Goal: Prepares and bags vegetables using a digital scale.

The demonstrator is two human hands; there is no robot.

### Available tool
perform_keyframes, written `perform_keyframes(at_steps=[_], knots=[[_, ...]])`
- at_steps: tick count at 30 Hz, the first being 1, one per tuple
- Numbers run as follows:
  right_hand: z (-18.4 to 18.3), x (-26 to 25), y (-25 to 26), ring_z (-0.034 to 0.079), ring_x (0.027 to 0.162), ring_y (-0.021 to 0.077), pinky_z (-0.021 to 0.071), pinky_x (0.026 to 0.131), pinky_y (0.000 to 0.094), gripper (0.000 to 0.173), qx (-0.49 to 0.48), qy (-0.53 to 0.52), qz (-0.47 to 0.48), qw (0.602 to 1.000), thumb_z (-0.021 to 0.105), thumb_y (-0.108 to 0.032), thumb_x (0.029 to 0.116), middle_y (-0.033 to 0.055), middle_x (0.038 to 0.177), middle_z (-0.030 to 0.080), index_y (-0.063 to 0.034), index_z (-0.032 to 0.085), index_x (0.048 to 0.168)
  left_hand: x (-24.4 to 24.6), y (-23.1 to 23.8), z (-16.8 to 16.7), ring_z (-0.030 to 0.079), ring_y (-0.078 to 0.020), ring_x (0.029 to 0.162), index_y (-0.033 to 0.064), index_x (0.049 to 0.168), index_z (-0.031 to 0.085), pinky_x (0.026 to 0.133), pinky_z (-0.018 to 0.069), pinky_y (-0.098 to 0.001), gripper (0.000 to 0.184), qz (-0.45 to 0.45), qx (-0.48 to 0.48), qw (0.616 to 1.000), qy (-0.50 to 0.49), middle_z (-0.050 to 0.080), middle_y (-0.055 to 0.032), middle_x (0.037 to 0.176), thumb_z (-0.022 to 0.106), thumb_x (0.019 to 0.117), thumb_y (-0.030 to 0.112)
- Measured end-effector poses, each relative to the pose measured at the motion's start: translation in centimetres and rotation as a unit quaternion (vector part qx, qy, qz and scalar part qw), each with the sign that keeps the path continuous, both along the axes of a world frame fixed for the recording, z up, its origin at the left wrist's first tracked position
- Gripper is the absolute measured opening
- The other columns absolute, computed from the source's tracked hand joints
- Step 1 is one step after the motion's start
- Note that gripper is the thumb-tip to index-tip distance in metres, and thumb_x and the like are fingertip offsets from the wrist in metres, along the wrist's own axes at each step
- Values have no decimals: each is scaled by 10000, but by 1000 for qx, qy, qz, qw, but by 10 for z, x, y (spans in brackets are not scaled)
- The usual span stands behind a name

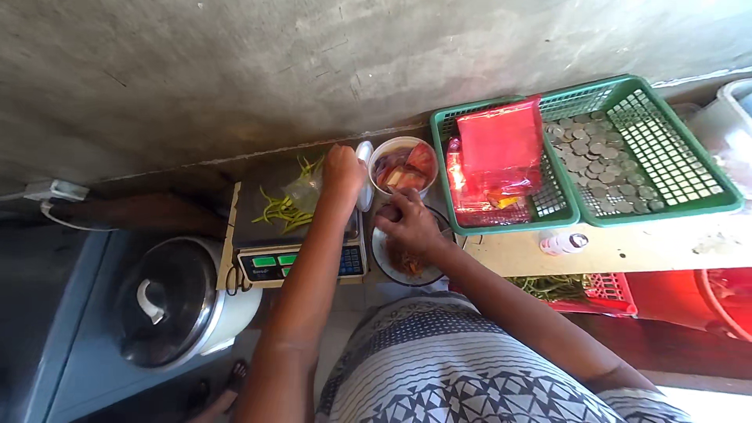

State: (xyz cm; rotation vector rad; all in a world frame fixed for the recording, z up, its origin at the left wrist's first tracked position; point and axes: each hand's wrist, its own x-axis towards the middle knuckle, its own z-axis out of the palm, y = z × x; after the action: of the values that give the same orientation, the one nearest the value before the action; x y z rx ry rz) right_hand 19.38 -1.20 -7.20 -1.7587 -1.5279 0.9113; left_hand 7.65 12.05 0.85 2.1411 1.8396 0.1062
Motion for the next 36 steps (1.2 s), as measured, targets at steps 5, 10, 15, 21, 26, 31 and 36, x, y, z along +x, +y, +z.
perform_keyframes(at_steps=[5, 10, 15, 21, 26, 31, 36], knots=[[9, 10, -5, 590, 613, 139, 515, 530, 328, 460, -130, 470, -31, 873, 469, -612, 972, 31, 773, 615, -182, 629, 1010, -6, -2, -21, 619, -381, 1195, -56, 1155, 682, 1013, 519, -524, 454, 18, 12, 1000, -10, 538, -252, 1397, 658, 987, 365], [20, 20, -12, 653, 631, 203, 536, 478, 342, 576, -187, 651, -20, 736, 418, -690, 943, 87, 885, 680, -163, 632, 1039, -31, -12, -3, 610, -394, 1231, -5, 1349, 605, 993, 507, -606, 634, 19, 127, 990, -53, 504, -231, 1482, 490, 1031, 532], [63, 70, -30, 580, 506, 163, 515, 407, 325, 424, -76, 624, 75, 774, 479, -538, 986, 69, 742, 617, -148, 605, 878, -73, -38, 22, 624, -347, 1167, 45, 1281, 674, 992, 518, -491, 360, -83, 296, 942, -137, 607, -241, 1293, 509, 1057, 273], [105, 178, -38, 468, 467, 80, 423, 407, 259, 311, 86, 305, -54, 947, 433, -459, 1021, -41, 677, 552, -221, 586, 892, -119, -92, 27, 607, -161, 913, 65, 1134, 741, 796, 517, -270, 218, -96, 316, 914, -236, 618, -150, 1074, 565, 1040, 152], [91, 223, -32, 641, 850, 243, 543, 697, 492, 487, 36, 15, -206, 978, 631, -549, 922, 120, 1116, 618, -119, 624, 1152, -133, -119, 14, 606, -93, 953, -12, 1092, 682, 813, 532, -228, 188, -94, 260, 904, -327, 617, -97, 1085, 588, 992, 117], [71, 278, -32, 612, 685, 209, 528, 613, 466, 565, 6, -39, -308, 951, 614, -624, 906, 100, 999, 649, -123, 635, 1167, -144, -149, 17, 632, -65, 998, 29, 1093, 642, 845, 555, -247, 158, -92, 251, 894, -360, 642, -27, 1098, 590, 973, 117], [42, 306, -24, 486, 1272, 562, 386, 948, 782, 744, -99, -180, -320, 925, 613, -669, 891, 367, 1387, 493, -28, 647, 1266, -150, -163, 19, 625, -16, 981, 95, 1064, 660, 827, 554, -203, 117, -74, 248, 890, -376, 637, 51, 1067, 605, 971, 140]])
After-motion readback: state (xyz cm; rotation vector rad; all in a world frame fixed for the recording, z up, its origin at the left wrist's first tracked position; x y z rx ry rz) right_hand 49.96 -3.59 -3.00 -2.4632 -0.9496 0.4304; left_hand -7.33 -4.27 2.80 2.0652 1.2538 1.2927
